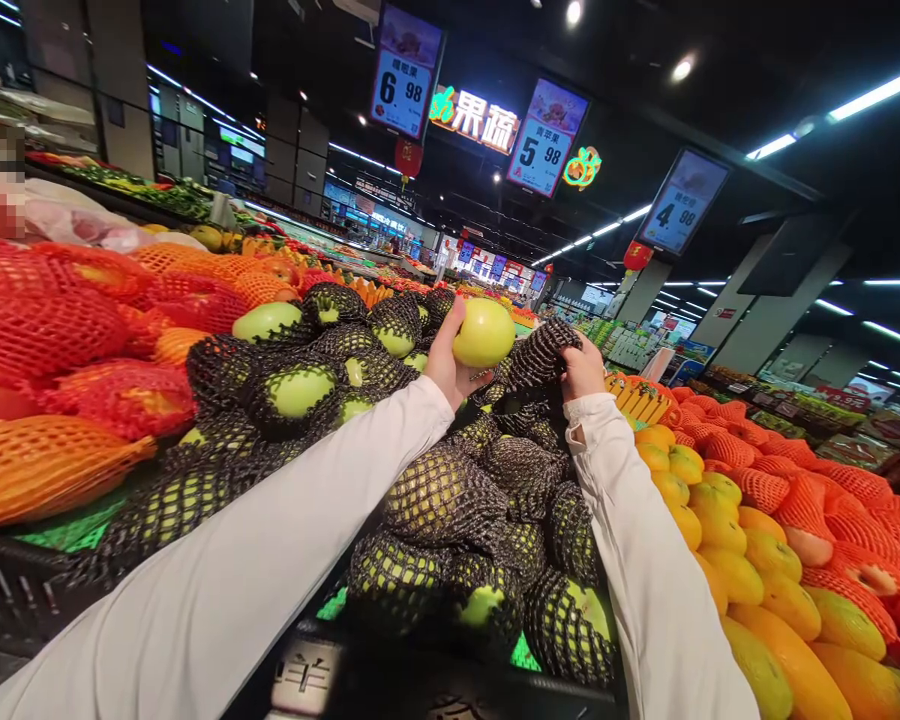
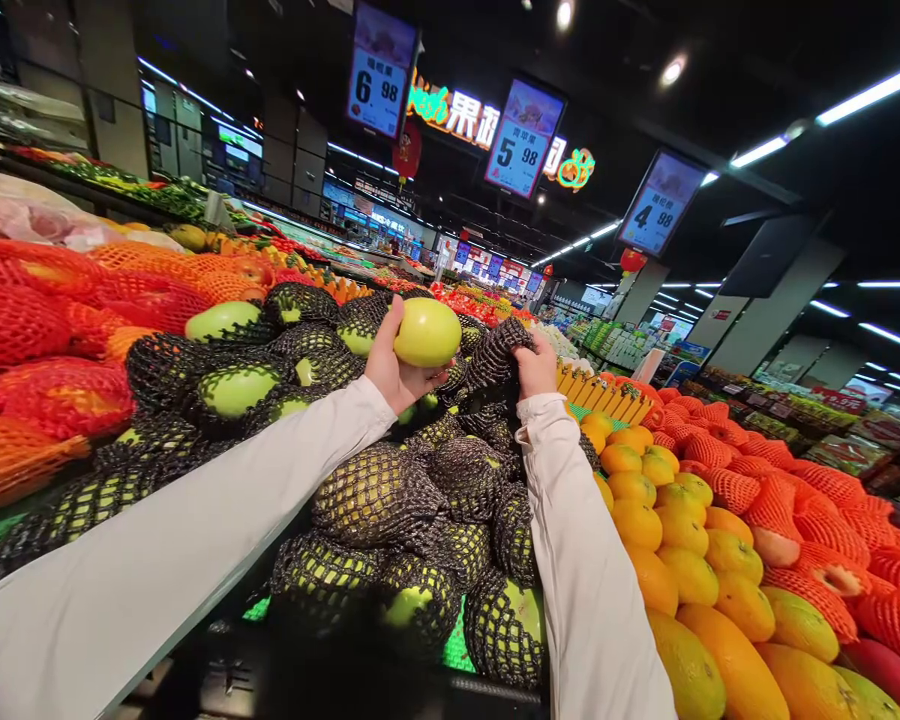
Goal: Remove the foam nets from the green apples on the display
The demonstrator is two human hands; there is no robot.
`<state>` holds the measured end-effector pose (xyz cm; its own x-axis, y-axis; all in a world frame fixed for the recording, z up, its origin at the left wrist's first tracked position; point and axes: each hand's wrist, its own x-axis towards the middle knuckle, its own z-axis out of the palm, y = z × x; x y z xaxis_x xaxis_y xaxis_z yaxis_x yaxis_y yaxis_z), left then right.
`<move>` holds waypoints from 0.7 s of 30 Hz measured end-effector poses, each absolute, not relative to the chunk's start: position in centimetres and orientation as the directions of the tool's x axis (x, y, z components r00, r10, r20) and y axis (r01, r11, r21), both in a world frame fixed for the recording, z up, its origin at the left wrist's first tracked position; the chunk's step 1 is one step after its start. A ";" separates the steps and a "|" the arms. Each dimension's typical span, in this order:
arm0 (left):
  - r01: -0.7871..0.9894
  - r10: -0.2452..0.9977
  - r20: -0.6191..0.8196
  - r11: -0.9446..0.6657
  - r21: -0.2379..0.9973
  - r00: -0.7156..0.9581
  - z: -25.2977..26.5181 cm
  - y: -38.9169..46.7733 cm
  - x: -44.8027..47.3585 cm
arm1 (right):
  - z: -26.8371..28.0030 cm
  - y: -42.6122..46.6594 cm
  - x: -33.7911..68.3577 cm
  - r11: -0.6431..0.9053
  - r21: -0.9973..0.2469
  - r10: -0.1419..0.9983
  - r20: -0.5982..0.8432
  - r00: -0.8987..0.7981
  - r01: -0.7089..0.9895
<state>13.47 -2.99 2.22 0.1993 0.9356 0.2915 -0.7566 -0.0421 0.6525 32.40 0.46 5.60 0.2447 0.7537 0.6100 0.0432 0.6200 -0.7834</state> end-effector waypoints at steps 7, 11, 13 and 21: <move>-0.705 0.846 0.362 0.022 0.708 0.391 2.1 -4.3 13.9 | 6.1 0.0 32.6 0.657 -0.707 0.626 0.705 0.333 0.262; -0.657 0.776 0.344 0.117 0.745 0.529 2.2 -4.6 13.6 | 6.5 -0.7 32.3 0.646 -0.598 0.493 0.801 0.340 0.474; -0.658 0.775 0.337 0.131 0.742 0.534 2.3 -4.7 13.7 | 6.5 -1.0 32.0 0.662 -0.544 0.464 0.837 0.289 0.516; -0.818 0.912 0.390 -0.126 0.561 0.127 2.8 -4.4 13.6 | 5.6 -1.0 30.7 0.713 -0.482 0.636 0.751 -0.179 0.509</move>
<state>13.63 -4.42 2.81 0.1268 0.9121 0.3898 -0.8179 -0.1262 0.5614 30.70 -1.05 5.63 -0.1789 0.6358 0.7509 0.5093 0.7128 -0.4822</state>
